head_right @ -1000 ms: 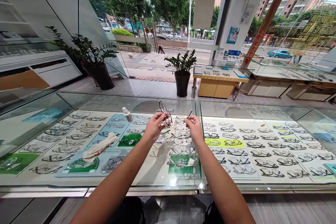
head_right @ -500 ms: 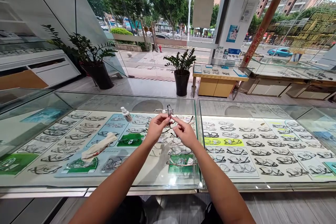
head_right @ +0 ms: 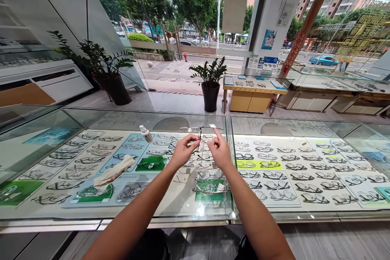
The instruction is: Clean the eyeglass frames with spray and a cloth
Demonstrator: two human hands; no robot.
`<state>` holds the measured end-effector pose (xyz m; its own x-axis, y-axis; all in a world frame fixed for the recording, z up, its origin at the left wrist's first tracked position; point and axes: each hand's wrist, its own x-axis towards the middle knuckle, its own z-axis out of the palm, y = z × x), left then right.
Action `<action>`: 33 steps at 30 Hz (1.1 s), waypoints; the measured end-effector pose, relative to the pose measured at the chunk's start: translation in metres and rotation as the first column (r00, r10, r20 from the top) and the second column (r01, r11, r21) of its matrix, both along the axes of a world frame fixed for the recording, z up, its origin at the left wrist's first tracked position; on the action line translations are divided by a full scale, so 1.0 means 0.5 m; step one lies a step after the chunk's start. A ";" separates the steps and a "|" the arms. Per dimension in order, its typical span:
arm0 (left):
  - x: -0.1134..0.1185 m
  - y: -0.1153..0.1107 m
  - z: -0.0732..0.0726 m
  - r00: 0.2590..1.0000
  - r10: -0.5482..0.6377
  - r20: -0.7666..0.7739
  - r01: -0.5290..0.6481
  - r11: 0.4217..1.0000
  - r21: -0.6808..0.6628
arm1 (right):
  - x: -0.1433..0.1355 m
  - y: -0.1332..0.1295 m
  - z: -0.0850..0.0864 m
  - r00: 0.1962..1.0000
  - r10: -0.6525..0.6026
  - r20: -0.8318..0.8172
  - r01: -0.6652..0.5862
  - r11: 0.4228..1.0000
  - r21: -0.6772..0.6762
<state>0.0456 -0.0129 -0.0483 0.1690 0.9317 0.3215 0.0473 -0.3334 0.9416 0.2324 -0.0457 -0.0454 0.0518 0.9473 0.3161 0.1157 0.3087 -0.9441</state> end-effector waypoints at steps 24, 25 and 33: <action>0.003 0.000 0.003 0.942 -0.200 0.270 0.239 0.963 -0.123 | -0.025 -0.014 0.004 0.983 0.010 0.185 -0.049 0.977 0.208; 0.001 0.000 0.005 0.944 -0.212 0.253 0.245 0.964 -0.104 | -0.025 -0.014 0.003 0.984 0.002 0.176 -0.039 0.977 0.207; -0.012 -0.011 0.036 0.967 -0.254 0.001 0.254 0.965 0.066 | -0.023 -0.011 -0.003 0.990 -0.050 0.131 0.022 0.979 0.205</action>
